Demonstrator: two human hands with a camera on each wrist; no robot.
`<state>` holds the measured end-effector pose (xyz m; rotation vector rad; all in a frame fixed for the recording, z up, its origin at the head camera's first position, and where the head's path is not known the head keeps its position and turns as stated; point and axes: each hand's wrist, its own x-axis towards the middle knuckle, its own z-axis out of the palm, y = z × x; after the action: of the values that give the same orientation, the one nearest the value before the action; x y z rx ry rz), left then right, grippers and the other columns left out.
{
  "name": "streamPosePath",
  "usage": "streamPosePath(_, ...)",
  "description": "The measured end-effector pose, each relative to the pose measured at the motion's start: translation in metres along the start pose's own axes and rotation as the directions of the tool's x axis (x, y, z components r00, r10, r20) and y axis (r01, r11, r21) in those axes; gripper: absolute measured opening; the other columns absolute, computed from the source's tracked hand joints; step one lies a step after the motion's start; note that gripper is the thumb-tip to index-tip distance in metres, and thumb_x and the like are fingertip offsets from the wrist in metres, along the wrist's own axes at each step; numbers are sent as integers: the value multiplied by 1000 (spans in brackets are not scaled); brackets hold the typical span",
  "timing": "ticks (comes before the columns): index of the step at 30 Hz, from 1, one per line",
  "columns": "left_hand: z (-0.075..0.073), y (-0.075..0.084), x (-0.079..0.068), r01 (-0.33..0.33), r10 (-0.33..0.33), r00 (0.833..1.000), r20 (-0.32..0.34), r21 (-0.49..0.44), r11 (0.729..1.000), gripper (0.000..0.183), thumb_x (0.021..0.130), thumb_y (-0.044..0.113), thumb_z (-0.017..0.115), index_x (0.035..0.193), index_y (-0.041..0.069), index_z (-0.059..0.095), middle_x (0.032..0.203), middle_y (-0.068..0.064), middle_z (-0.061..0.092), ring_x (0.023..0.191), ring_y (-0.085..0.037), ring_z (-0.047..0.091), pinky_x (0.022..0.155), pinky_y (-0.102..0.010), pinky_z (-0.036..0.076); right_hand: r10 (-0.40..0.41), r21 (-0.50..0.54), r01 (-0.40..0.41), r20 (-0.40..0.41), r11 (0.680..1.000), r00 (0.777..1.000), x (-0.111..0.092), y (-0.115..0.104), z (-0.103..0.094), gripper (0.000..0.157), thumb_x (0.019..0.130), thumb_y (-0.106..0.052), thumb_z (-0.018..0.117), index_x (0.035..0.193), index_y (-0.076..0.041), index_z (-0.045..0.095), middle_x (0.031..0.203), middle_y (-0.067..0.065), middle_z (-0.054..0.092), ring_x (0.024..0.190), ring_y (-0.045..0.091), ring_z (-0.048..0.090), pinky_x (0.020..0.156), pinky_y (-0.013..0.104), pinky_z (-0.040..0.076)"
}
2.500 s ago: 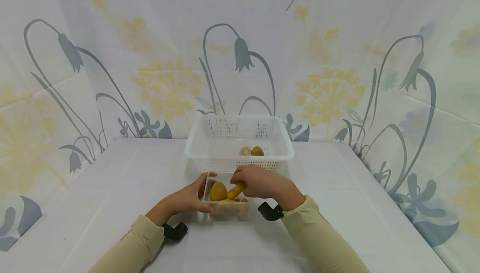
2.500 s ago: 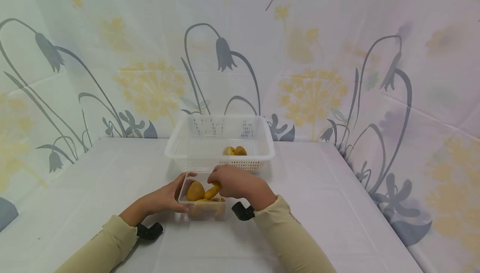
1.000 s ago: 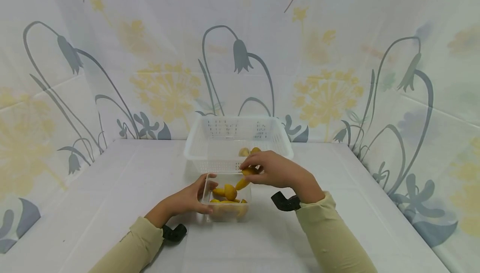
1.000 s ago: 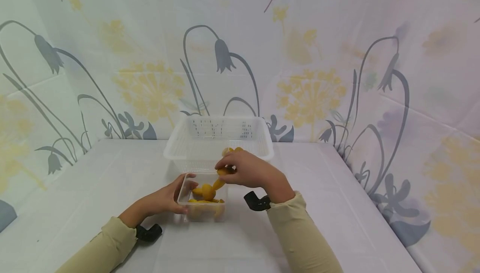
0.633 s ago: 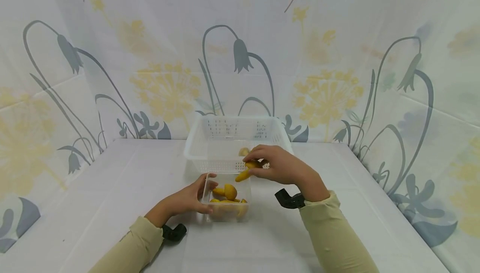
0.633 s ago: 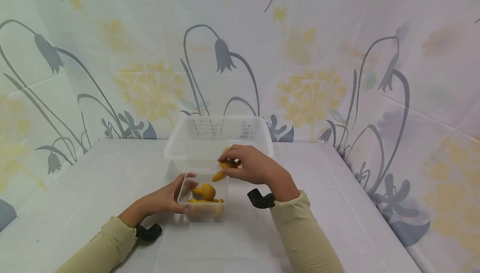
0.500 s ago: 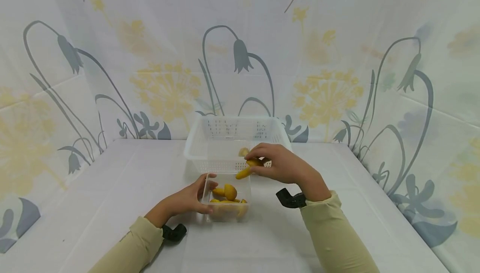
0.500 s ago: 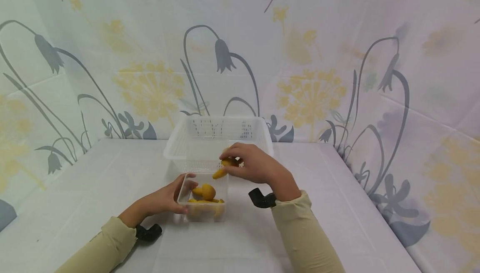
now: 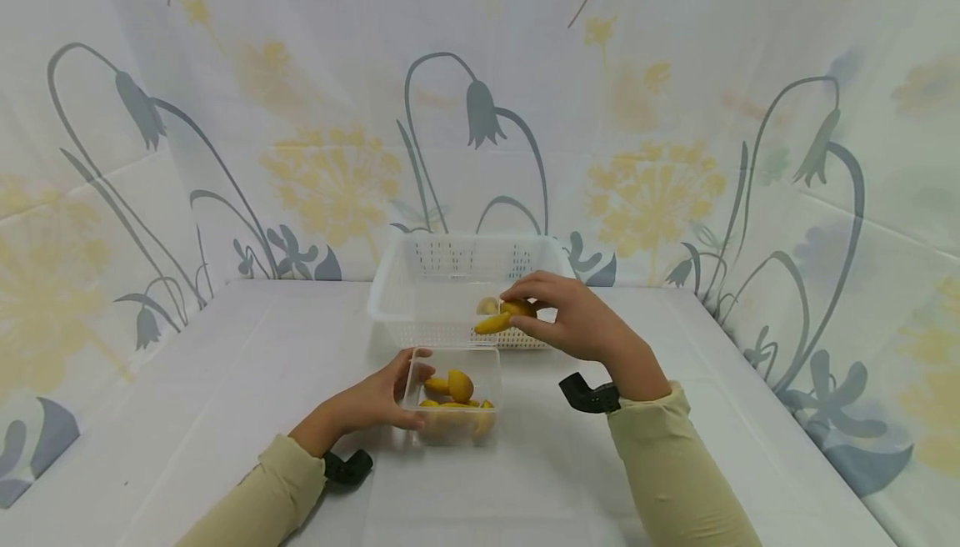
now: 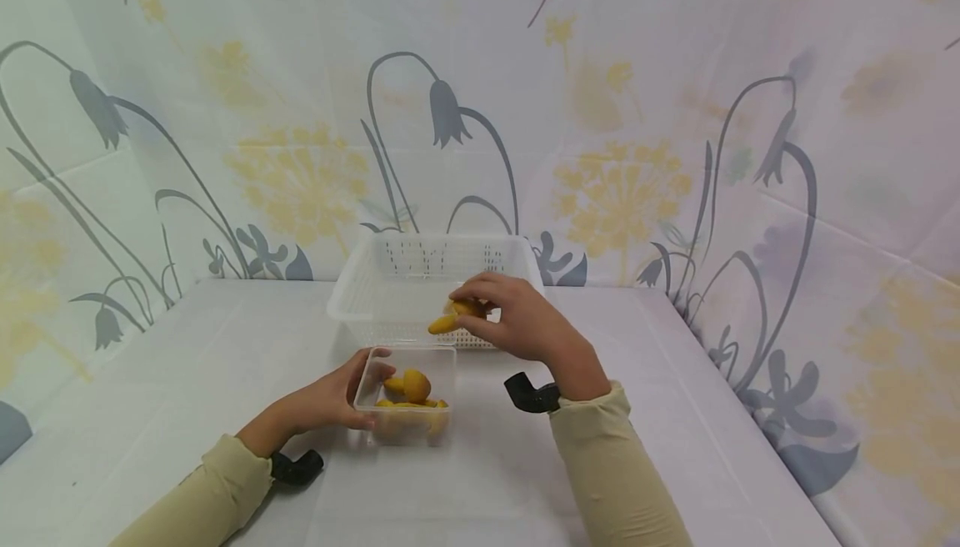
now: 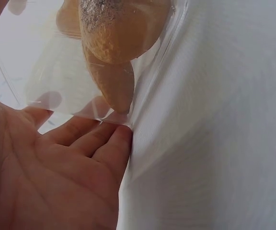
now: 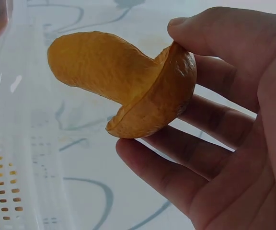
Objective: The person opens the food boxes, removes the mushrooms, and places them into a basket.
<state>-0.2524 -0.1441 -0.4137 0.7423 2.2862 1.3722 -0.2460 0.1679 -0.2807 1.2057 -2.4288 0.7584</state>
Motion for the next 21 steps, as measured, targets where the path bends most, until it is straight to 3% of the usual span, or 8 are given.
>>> streamPosePath(16, 0, 3, -2, -32, 32, 999, -8, -15, 999, 94, 69, 29, 79, 137, 13, 17, 145, -12, 31, 137, -27, 23, 110, -50, 20, 19, -12, -21, -114, 1000, 993, -2, 7, -7, 28, 85, -25, 64, 112, -16, 62, 111, -2, 58, 93, 8, 57, 81, 26, 51)
streamPosePath(21, 0, 3, -2, -38, 38, 999, -13, -13, 999, 94, 68, 29, 79, 137, 14, 17, 142, -12, 35, 135, -27, 28, 109, -52, 22, 26, -34, -32, -153, 999, 988, -2, 8, -8, 29, 85, -24, 64, 113, -15, 61, 111, -2, 58, 92, 9, 58, 82, 27, 50)
